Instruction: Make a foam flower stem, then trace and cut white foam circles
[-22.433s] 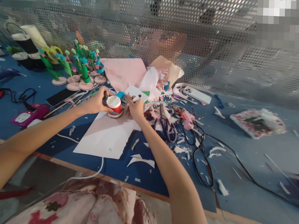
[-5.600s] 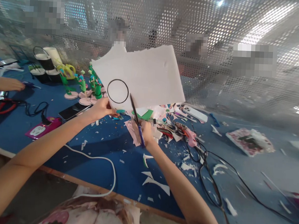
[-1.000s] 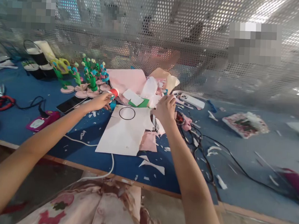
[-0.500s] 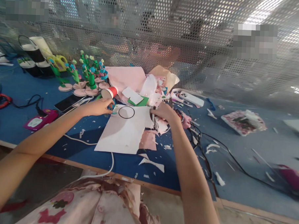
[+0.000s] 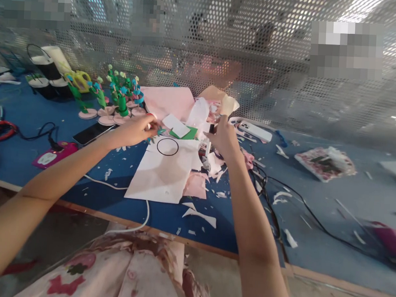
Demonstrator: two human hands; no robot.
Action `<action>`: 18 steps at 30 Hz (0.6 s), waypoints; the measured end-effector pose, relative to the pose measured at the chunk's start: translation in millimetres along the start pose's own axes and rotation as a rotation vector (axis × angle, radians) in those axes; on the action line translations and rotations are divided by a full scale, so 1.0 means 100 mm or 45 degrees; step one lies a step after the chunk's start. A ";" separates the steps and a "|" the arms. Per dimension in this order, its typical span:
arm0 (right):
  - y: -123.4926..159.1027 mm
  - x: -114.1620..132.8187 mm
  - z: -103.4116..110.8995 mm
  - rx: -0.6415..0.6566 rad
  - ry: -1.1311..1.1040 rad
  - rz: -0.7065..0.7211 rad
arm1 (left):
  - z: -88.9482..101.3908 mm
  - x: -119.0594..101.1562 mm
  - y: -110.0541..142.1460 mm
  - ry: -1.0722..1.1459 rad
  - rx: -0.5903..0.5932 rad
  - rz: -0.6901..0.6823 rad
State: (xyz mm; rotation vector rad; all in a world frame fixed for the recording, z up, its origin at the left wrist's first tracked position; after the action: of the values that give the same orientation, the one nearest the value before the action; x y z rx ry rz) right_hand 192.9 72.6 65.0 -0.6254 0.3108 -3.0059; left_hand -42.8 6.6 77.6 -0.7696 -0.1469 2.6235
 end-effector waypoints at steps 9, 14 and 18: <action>0.07 0.15 0.05 -0.109 -1.052 -0.012 | -0.58 -0.36 -0.68 0.442 0.168 -0.290; 0.08 0.16 0.10 0.006 -1.067 0.046 | -0.54 -0.38 -0.65 0.217 0.231 -0.287; 0.02 0.11 0.11 -0.026 -1.075 0.047 | -0.44 -0.17 -0.57 0.336 0.382 -0.151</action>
State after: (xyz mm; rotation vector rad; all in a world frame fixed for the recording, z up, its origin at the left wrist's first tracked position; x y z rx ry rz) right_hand 187.6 67.1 78.4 -1.7390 0.2804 -2.4004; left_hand 13.7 51.2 61.4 -0.9549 0.2615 2.3327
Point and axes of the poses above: each hand's wrist, its own y-axis away from the middle knuckle, its own z-axis out of the back of the hand, x = y × z, the point moved 5 cm from there along -y, towards the middle knuckle, and after that the axes turned 8 degrees about -z, right-handed, at the moved point
